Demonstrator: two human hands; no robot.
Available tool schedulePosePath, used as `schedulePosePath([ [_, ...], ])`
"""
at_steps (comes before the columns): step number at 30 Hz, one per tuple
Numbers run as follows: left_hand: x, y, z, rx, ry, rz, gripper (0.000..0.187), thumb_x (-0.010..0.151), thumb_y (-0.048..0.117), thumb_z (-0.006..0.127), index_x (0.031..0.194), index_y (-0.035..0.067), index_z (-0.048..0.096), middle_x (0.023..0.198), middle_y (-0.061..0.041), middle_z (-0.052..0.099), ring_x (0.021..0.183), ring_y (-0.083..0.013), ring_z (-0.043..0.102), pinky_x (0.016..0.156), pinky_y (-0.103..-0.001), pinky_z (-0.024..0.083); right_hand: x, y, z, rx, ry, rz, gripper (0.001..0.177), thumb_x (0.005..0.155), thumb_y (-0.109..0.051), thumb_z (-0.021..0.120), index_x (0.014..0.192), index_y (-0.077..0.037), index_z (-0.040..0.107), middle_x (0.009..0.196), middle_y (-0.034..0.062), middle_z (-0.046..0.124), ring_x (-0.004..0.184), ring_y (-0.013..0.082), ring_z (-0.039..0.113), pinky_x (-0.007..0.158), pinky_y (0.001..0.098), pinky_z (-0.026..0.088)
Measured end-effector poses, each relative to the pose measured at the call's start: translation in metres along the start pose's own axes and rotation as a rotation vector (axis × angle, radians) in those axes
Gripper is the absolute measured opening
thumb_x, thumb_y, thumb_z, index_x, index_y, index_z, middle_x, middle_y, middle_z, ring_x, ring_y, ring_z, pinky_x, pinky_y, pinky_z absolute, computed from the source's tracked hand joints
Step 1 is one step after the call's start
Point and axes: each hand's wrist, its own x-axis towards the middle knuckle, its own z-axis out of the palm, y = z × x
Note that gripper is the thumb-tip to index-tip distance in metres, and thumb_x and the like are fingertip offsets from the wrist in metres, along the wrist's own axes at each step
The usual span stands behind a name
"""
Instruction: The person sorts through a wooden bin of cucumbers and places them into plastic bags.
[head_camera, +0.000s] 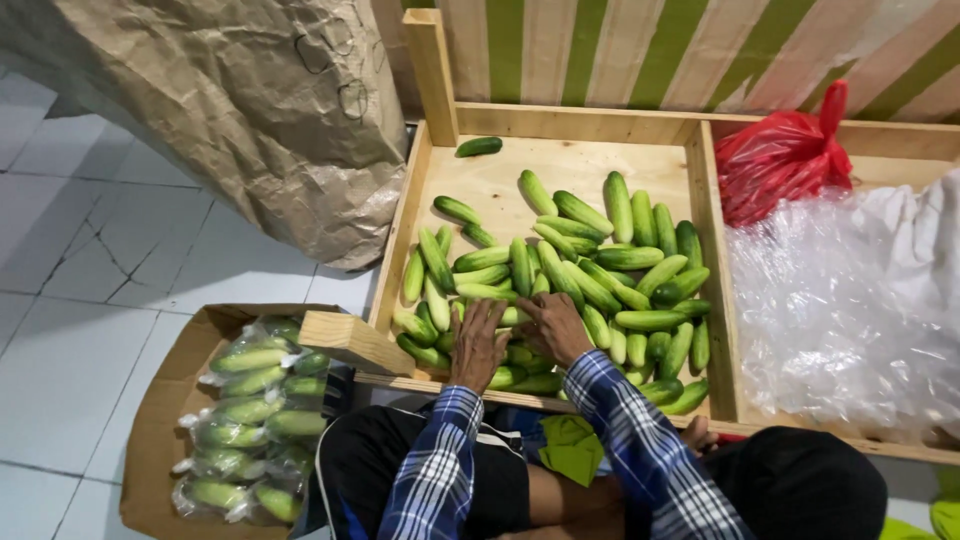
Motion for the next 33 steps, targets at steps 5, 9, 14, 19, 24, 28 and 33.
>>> schedulePosePath([
  [5, -0.005, 0.028, 0.007, 0.045, 0.177, 0.229, 0.043, 0.097, 0.029, 0.063, 0.136, 0.011, 0.059, 0.122, -0.014, 0.064, 0.123, -0.0341, 0.058, 0.112, -0.053, 0.042, -0.042, -0.002, -0.059, 0.295, 0.048, 0.073, 0.045, 0.094, -0.039, 0.064, 0.138, -0.03, 0.059, 0.115, 0.0069, 0.063, 0.104, 0.03, 0.064, 0.086, 0.0423, 0.055],
  [9, -0.015, 0.057, 0.019, -0.077, 0.206, 0.148, 0.041, 0.095, 0.032, 0.07, 0.127, 0.008, 0.066, 0.118, -0.013, 0.067, 0.114, -0.0327, 0.063, 0.1, -0.047, 0.053, -0.092, -0.034, -0.11, 0.317, 0.194, 0.155, 0.076, 0.086, -0.02, 0.072, 0.156, -0.023, 0.043, 0.129, 0.0166, 0.056, 0.115, 0.0389, 0.063, 0.091, 0.0487, 0.057],
  [14, -0.028, 0.078, 0.039, -0.53, 0.291, -0.178, 0.049, 0.094, 0.029, 0.071, 0.133, 0.002, 0.063, 0.129, -0.02, 0.067, 0.119, -0.0354, 0.064, 0.103, -0.043, 0.048, -0.177, -0.066, -0.097, 0.204, 0.233, 0.362, 0.038, 0.093, -0.053, 0.064, 0.11, -0.019, 0.065, 0.098, 0.0053, 0.072, 0.076, 0.0266, 0.071, 0.052, 0.0446, 0.054],
  [19, -0.039, 0.131, -0.013, -0.946, 0.172, -0.393, 0.033, 0.094, 0.04, 0.065, 0.104, 0.009, 0.067, 0.092, -0.006, 0.069, 0.085, -0.0158, 0.062, 0.078, -0.032, 0.05, -0.211, -0.081, -0.045, 0.161, -0.254, 0.506, 0.068, 0.089, -0.07, 0.06, 0.141, -0.029, 0.05, 0.13, 0.0081, 0.065, 0.098, 0.0371, 0.072, 0.071, 0.0524, 0.058],
  [24, -0.045, 0.163, -0.029, -1.439, 0.105, -0.625, 0.057, 0.094, 0.037, 0.063, 0.138, 0.003, 0.052, 0.082, -0.019, 0.074, 0.062, -0.0241, 0.072, 0.056, -0.034, 0.062, -0.221, -0.076, 0.032, -0.035, -0.436, 0.469, 0.071, 0.083, -0.064, 0.077, 0.129, -0.02, 0.047, 0.115, 0.0115, 0.056, 0.097, 0.0355, 0.067, 0.069, 0.0494, 0.059],
  [28, -0.049, 0.157, -0.014, -1.682, 0.204, -0.603, 0.044, 0.096, 0.028, 0.063, 0.132, 0.004, 0.059, 0.079, -0.013, 0.068, 0.059, -0.0202, 0.065, 0.052, -0.031, 0.054, -0.233, -0.066, 0.043, -0.018, -0.25, 0.447, 0.018, 0.085, -0.035, 0.064, 0.097, -0.021, 0.063, 0.094, 0.0098, 0.059, 0.071, 0.0319, 0.069, 0.054, 0.0479, 0.053],
  [33, -0.052, 0.165, -0.038, -1.793, 0.285, -0.544, 0.03, 0.1, 0.024, 0.053, 0.113, 0.0, 0.064, 0.083, -0.015, 0.068, 0.069, -0.0171, 0.061, 0.057, -0.025, 0.048, -0.245, -0.059, -0.036, 0.505, 0.205, 0.362, 0.026, 0.075, -0.011, 0.068, 0.101, -0.008, 0.068, 0.118, 0.0082, 0.061, 0.108, 0.0261, 0.063, 0.095, 0.0354, 0.05],
])
